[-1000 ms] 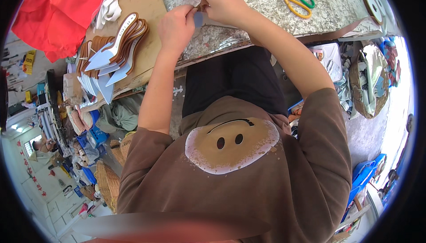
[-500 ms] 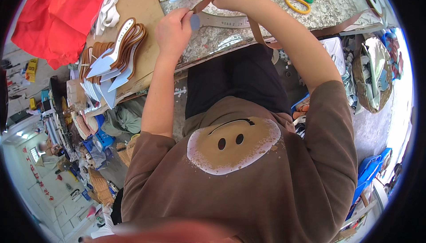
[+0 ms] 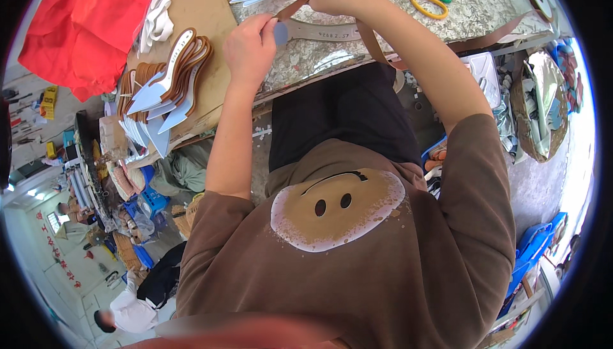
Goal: Trimming and assembling shoe components using scissors at a manufacturing workbench.
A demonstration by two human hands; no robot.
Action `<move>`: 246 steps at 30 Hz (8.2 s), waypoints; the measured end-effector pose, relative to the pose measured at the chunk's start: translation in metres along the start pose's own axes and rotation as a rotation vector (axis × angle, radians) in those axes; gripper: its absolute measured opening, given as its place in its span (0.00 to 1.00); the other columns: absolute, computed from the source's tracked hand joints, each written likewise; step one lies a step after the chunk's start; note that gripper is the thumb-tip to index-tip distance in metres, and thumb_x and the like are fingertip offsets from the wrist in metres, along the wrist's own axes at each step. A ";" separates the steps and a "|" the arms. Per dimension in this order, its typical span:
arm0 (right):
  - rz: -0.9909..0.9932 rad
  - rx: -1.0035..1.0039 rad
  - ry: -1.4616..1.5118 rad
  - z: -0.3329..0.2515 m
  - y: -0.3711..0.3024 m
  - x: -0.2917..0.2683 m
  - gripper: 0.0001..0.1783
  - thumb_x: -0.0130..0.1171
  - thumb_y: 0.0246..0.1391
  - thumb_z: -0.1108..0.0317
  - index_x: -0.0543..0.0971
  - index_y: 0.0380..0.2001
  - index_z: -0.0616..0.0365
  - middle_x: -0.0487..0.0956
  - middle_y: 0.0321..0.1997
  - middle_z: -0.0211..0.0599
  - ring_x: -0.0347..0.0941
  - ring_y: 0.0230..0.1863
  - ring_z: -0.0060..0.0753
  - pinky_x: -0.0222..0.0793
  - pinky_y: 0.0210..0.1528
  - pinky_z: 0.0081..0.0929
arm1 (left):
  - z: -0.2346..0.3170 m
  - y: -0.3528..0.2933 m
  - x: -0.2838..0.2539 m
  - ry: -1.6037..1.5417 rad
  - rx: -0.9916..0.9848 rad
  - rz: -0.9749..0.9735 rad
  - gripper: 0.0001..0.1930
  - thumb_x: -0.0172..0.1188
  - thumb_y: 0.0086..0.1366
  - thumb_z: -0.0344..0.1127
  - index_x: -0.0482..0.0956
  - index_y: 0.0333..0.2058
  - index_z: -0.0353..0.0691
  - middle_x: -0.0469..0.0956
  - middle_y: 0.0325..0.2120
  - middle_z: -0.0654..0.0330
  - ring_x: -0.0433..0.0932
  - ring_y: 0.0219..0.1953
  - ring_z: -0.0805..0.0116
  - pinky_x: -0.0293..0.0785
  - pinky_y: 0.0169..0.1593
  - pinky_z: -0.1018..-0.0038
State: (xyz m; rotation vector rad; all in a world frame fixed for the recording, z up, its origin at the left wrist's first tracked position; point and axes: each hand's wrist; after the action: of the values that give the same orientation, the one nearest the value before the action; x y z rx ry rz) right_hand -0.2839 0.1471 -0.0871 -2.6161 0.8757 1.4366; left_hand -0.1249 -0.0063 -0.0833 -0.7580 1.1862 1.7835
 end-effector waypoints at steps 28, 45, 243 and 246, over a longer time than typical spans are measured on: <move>-0.322 0.084 0.564 0.021 -0.009 0.019 0.08 0.69 0.51 0.67 0.85 0.31 0.60 0.72 0.23 0.22 0.60 0.26 0.14 0.56 0.28 0.20 | -0.001 -0.018 -0.007 -0.174 -0.021 0.057 0.06 0.60 0.62 0.34 0.81 0.31 0.39 0.80 0.27 0.55 0.79 0.27 0.52 0.72 0.29 0.63; 0.086 0.097 -0.420 -0.065 -0.032 0.028 0.06 0.64 0.43 0.72 0.82 0.28 0.59 0.81 0.35 0.41 0.81 0.37 0.46 0.78 0.36 0.39 | -0.005 0.058 -0.014 -0.046 0.133 -0.564 0.12 0.58 0.52 0.30 0.86 0.35 0.43 0.82 0.31 0.51 0.80 0.36 0.50 0.76 0.41 0.61; 0.118 0.117 0.463 -0.125 -0.104 0.077 0.15 0.65 0.54 0.60 0.78 0.26 0.63 0.72 0.19 0.45 0.69 0.20 0.43 0.66 0.27 0.34 | 0.050 -0.084 -0.064 -1.498 -0.334 0.234 0.35 0.40 0.68 0.68 0.72 0.37 0.33 0.77 0.28 0.52 0.76 0.27 0.67 0.73 0.31 0.72; 0.208 0.475 0.713 -0.106 -0.114 0.064 0.18 0.64 0.56 0.60 0.75 0.20 0.61 0.72 0.17 0.33 0.65 0.18 0.25 0.61 0.24 0.24 | 0.027 -0.054 -0.087 -0.971 -0.313 0.376 0.22 0.57 0.68 0.49 0.74 0.24 0.34 0.72 0.16 0.61 0.74 0.21 0.68 0.69 0.26 0.72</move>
State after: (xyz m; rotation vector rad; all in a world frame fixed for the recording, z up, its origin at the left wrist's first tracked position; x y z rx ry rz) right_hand -0.1201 0.1832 -0.1027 -2.6818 1.3612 0.1942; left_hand -0.0376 0.0021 -0.0239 0.2318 0.4006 2.2569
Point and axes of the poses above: each hand's wrist, its own y-axis towards the middle knuckle, its own x-axis out of the palm, z = x × y
